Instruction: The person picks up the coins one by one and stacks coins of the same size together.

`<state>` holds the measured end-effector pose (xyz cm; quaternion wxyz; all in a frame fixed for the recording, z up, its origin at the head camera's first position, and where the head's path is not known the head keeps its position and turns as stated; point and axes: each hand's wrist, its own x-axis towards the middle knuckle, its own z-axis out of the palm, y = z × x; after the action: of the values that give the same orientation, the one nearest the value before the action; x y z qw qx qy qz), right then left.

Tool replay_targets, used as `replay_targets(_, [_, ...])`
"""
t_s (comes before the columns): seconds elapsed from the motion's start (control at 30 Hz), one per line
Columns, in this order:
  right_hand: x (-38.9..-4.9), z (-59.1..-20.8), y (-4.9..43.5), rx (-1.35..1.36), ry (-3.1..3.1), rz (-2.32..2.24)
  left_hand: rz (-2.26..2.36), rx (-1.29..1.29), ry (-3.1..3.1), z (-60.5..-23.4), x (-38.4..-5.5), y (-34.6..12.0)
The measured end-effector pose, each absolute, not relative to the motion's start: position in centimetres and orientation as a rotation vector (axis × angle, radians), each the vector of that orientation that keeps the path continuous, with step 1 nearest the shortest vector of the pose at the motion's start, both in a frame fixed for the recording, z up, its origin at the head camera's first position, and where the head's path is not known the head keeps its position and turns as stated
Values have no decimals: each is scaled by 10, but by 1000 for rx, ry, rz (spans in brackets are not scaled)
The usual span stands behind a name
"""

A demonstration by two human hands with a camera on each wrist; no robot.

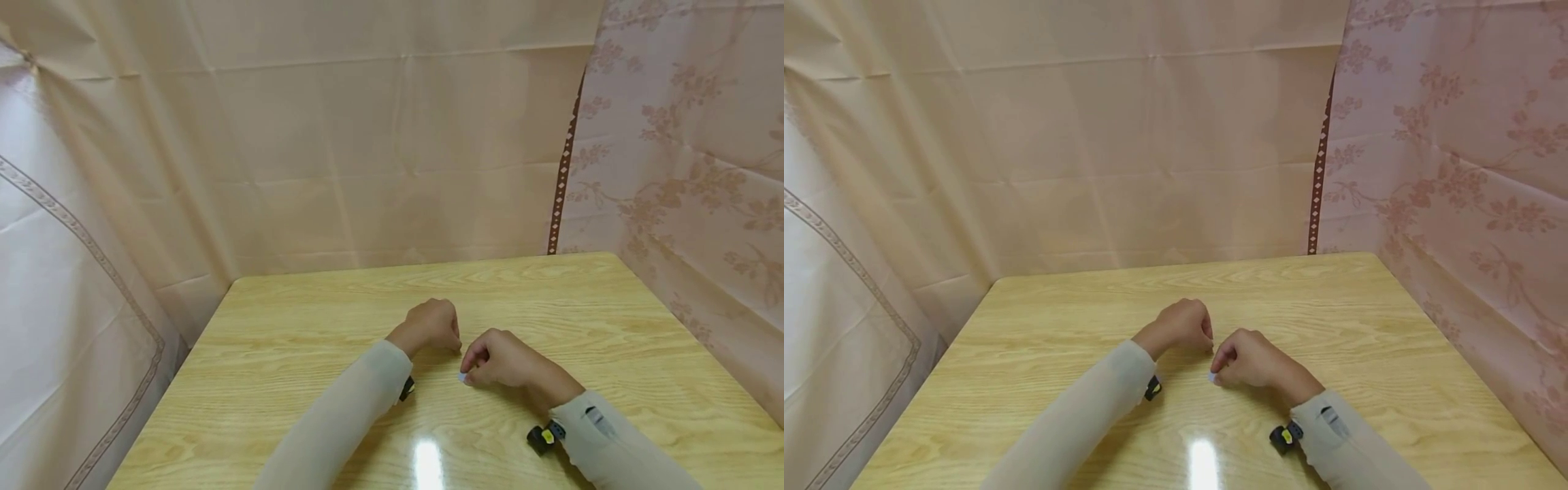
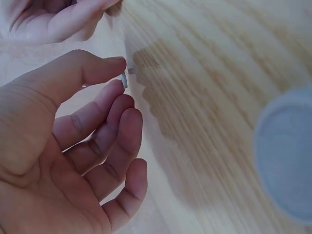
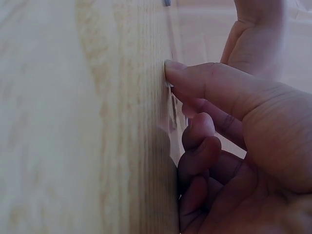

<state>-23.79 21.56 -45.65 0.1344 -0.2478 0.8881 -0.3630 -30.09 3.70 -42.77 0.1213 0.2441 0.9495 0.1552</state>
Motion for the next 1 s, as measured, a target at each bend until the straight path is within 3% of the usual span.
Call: replay_targets(1.0, [-237,-456,214,-684,2544,-1096,806,905,2630,-423,-271,14])
